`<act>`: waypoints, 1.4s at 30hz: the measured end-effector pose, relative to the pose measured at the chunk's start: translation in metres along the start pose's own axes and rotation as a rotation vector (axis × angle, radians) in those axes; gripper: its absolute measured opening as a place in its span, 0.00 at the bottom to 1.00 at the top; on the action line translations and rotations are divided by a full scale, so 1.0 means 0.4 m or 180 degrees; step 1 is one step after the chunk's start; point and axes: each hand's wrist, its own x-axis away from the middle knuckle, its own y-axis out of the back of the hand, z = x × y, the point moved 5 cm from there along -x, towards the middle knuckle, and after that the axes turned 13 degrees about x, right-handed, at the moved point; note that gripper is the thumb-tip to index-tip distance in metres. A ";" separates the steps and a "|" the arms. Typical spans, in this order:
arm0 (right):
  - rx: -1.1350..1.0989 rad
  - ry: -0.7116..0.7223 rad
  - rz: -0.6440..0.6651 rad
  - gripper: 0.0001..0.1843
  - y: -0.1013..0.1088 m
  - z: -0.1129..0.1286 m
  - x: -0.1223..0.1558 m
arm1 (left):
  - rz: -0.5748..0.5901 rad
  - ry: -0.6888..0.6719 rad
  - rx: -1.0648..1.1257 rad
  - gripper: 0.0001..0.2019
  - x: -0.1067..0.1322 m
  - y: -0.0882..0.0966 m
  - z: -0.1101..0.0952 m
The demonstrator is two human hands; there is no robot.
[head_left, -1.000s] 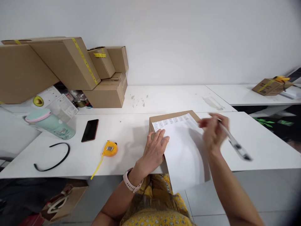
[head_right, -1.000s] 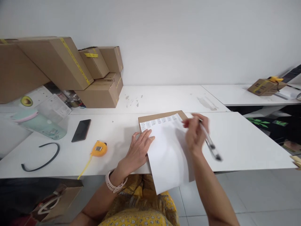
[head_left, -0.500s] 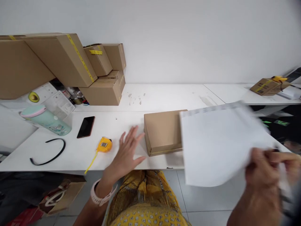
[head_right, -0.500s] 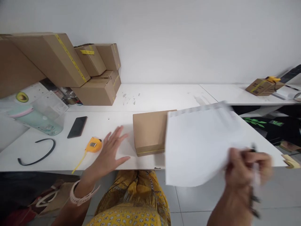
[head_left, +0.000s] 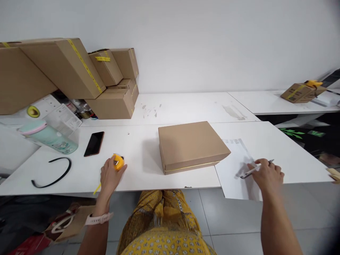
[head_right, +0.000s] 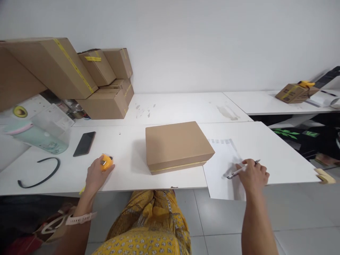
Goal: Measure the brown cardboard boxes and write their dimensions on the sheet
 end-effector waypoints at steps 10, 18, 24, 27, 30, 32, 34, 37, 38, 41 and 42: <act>-0.0612 0.0595 -0.0194 0.25 0.050 0.239 0.072 | -0.0252 0.0543 0.2168 0.32 0.016 0.019 -0.056; -0.2970 0.0514 -0.0004 0.24 0.196 0.442 0.211 | 0.1729 0.0559 0.5104 0.27 0.170 0.029 -0.340; -0.2580 0.1196 -0.0364 0.16 0.342 0.538 0.410 | 0.2948 0.0266 0.5081 0.28 0.247 -0.001 -0.457; -0.3247 0.1816 0.1664 0.27 0.337 0.612 0.520 | 0.3198 -0.0165 0.4629 0.28 0.266 0.006 -0.479; -0.3703 0.1839 0.2895 0.31 0.329 0.650 0.589 | 0.3345 -0.0491 0.4207 0.25 0.272 0.025 -0.488; -0.3867 0.1777 0.3210 0.31 0.329 0.657 0.587 | 0.3456 -0.0567 0.3983 0.24 0.262 0.041 -0.483; -0.3985 0.1825 0.3244 0.31 0.338 0.651 0.540 | 0.3475 -0.0612 0.3813 0.24 0.229 0.064 -0.470; -0.4204 0.1611 0.2513 0.33 0.357 0.607 0.369 | 0.3070 -0.0724 0.3774 0.24 0.117 0.116 -0.440; -0.4264 0.1420 0.2202 0.33 0.358 0.585 0.297 | 0.2860 -0.0692 0.3799 0.24 0.067 0.133 -0.427; -0.4273 0.1174 0.2048 0.31 0.326 0.547 0.110 | 0.2425 -0.0549 0.3766 0.21 -0.085 0.168 -0.384; -0.4166 0.1201 0.2117 0.30 0.306 0.545 0.066 | 0.2390 -0.0480 0.3698 0.21 -0.127 0.170 -0.370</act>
